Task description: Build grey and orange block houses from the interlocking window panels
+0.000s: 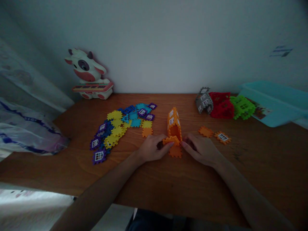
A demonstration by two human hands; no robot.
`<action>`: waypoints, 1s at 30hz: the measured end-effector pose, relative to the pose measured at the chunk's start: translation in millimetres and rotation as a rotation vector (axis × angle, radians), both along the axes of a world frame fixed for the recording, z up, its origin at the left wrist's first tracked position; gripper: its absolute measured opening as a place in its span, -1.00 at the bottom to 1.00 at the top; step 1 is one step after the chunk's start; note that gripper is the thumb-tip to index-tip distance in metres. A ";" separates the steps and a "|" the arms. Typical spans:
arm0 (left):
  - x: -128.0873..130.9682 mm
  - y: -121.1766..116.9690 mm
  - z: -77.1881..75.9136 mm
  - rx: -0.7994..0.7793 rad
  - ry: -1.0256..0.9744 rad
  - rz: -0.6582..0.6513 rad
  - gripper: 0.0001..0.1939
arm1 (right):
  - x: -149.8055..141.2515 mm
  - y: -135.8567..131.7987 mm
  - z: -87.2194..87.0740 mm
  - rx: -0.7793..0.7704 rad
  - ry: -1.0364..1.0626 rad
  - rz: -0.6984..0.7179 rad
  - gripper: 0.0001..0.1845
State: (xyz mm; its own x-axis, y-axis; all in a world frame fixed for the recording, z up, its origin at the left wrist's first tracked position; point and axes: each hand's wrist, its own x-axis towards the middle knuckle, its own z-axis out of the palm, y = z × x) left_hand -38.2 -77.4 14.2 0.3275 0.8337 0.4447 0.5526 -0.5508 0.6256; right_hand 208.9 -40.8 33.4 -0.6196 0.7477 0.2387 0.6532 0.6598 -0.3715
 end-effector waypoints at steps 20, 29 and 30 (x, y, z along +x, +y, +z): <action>-8.0 4.2 -0.6 0.443 0.014 -0.080 -0.57 | -8.2 -10.9 6.1 0.242 0.403 0.243 -0.63; -5.5 2.8 -0.9 0.524 0.102 0.044 -0.47 | -22.0 -14.8 1.4 0.280 0.421 0.262 -0.54; -4.9 4.1 -1.6 0.512 0.084 0.062 -0.46 | -22.5 -14.3 0.9 0.277 0.418 0.257 -0.54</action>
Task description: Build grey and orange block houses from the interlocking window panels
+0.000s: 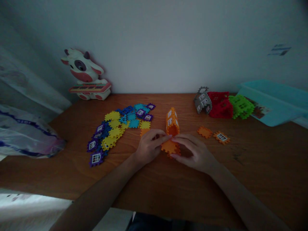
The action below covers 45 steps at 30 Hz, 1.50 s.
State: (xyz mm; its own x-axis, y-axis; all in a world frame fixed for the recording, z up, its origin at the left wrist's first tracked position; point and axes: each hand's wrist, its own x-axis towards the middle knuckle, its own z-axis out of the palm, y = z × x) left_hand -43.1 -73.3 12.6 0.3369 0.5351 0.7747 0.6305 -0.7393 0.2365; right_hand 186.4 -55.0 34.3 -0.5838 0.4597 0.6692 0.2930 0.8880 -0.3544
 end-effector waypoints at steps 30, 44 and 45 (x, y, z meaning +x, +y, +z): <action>7.3 3.6 1.3 -0.415 -0.292 -0.052 -0.56 | 13.6 17.5 -5.8 -0.224 0.032 -0.060 -0.60; 7.6 7.7 -6.2 -0.370 -0.303 -0.042 -0.60 | 7.2 15.9 -10.1 -0.203 0.080 -0.089 -0.53; 7.4 7.8 -6.0 -0.364 -0.300 -0.048 -0.61 | 7.1 15.7 -9.7 -0.194 0.077 -0.089 -0.53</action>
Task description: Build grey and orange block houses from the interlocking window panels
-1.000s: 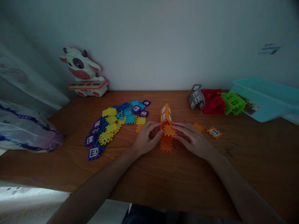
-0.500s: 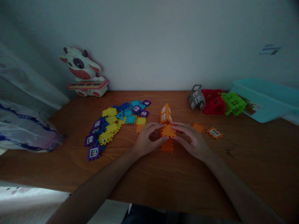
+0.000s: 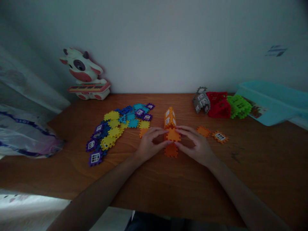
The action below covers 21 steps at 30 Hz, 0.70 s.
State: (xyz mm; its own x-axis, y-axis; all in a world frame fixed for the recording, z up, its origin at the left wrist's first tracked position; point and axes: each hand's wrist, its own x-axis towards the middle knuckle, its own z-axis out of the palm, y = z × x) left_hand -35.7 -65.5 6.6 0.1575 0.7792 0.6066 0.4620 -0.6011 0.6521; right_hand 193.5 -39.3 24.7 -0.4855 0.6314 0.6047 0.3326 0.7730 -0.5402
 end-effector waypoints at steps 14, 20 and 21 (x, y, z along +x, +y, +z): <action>2.9 0.0 -0.3 -0.121 -0.032 0.050 -0.60 | -5.2 -0.9 -5.8 0.052 -0.044 -0.036 -0.57; 3.3 -3.1 7.5 -0.169 -0.025 0.060 -0.74 | -5.9 -0.5 -5.7 0.076 -0.054 -0.091 -0.56; 2.9 -3.3 7.5 -0.158 -0.011 0.057 -0.72 | -5.9 -0.4 -5.8 0.079 -0.058 -0.093 -0.56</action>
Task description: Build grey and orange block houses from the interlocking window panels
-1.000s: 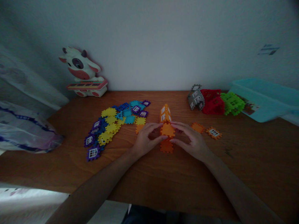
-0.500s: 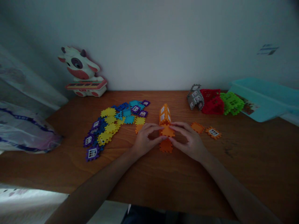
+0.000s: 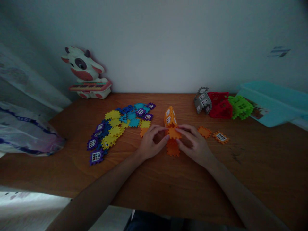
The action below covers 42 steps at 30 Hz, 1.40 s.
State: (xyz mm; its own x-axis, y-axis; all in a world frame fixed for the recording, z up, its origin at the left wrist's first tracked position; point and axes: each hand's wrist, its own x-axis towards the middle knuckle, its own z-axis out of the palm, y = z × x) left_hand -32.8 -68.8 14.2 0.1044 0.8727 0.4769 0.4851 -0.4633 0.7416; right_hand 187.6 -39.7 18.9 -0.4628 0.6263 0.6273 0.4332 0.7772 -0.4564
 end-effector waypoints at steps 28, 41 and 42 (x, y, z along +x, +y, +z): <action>17.9 6.5 10.3 -0.320 0.796 0.214 -0.63 | -7.7 -5.7 4.2 0.120 0.010 -0.002 -0.59; 22.3 2.4 12.2 -0.323 0.804 0.199 -0.64 | -9.9 -4.8 0.7 0.098 0.001 -0.013 -0.56; 22.2 2.3 11.8 -0.321 0.796 0.196 -0.65 | -9.9 -4.9 0.6 0.099 -0.003 -0.010 -0.56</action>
State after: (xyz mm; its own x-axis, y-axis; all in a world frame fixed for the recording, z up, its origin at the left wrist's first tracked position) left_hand -10.6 -66.6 26.0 0.1357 0.9892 0.0549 0.9624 -0.1448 0.2299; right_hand 177.6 -44.6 19.6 -0.4587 0.5662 0.6848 0.4428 0.8138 -0.3762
